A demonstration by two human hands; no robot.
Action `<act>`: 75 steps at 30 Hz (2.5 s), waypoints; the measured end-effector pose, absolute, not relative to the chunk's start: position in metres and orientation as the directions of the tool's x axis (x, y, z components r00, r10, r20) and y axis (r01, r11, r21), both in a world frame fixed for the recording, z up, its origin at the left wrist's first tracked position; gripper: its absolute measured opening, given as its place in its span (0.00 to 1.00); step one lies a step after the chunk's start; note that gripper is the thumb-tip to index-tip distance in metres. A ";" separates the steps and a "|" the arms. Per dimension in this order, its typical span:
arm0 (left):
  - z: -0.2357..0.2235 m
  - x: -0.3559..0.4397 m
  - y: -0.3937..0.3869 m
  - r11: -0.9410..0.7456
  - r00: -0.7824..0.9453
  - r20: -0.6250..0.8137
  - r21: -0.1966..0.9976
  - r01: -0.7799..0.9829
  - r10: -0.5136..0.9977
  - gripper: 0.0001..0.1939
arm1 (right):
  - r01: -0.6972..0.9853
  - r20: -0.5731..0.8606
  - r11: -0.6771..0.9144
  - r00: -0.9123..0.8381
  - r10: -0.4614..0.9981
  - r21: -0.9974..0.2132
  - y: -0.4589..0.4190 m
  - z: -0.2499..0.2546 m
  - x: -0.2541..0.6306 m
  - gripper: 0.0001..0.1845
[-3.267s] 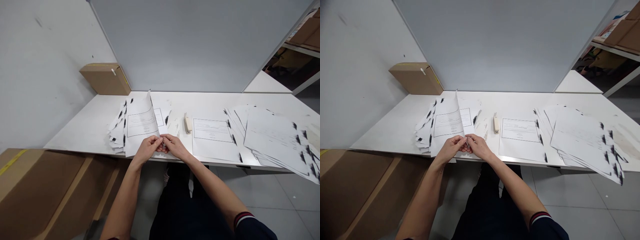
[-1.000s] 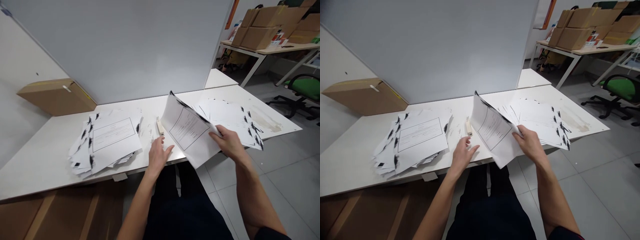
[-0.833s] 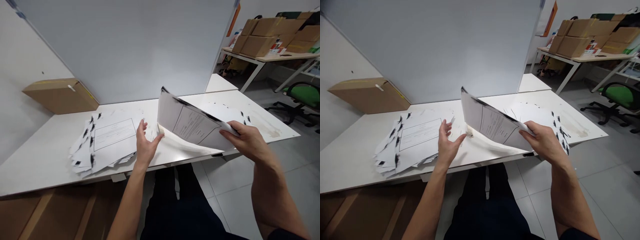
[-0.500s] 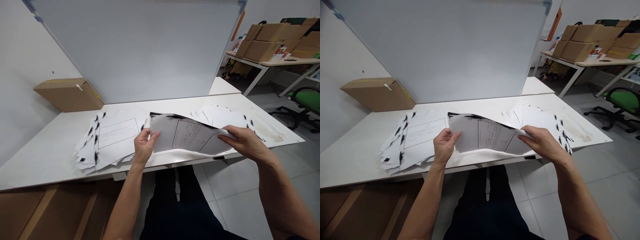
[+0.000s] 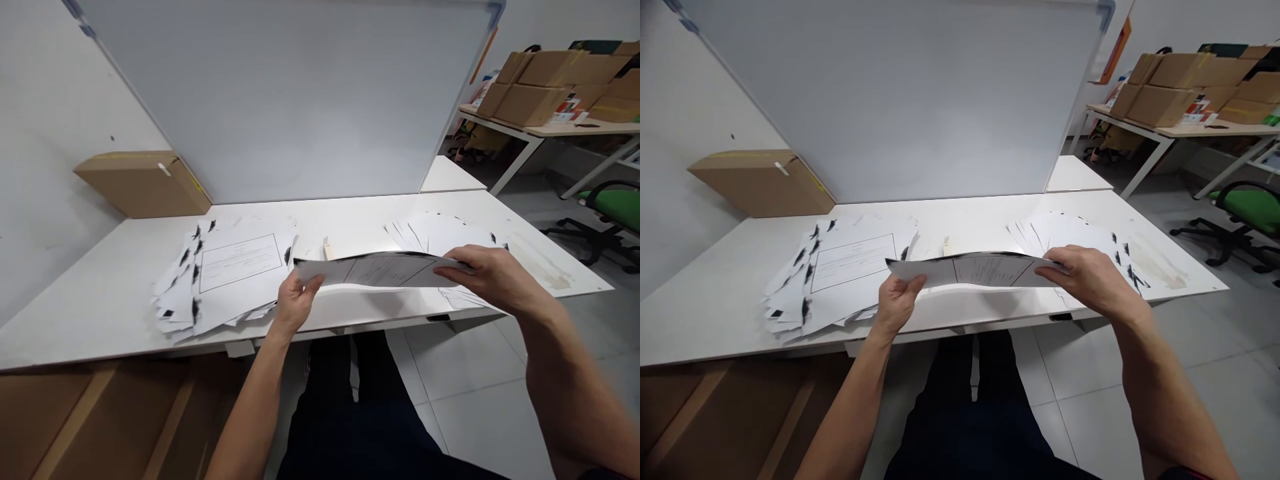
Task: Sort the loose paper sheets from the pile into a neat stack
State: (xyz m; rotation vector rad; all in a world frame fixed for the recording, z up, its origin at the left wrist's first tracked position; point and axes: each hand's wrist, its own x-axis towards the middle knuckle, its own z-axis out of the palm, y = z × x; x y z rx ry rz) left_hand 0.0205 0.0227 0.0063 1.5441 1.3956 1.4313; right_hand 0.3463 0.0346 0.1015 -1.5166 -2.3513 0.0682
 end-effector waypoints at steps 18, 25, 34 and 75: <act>-0.001 0.019 0.029 -0.386 0.011 0.409 0.853 0.350 0.913 0.16 | 0.857 0.194 0.509 -0.487 0.852 -0.082 0.041 0.122 0.323 0.14; -0.008 0.017 0.005 -0.569 0.153 0.549 0.770 0.288 0.822 0.12 | 0.807 0.144 0.587 -0.574 0.806 -0.072 0.015 0.119 0.319 0.14; -0.017 0.014 0.010 -0.179 -0.305 0.224 0.969 0.170 0.926 0.15 | 0.806 -0.102 0.161 -0.264 0.959 -0.570 0.009 0.073 0.347 0.18; -0.015 0.041 -0.030 0.047 -0.026 -0.040 0.721 0.691 0.999 0.23 | -0.049 -0.518 -0.521 -0.063 0.853 -0.852 -0.047 -0.042 0.338 0.26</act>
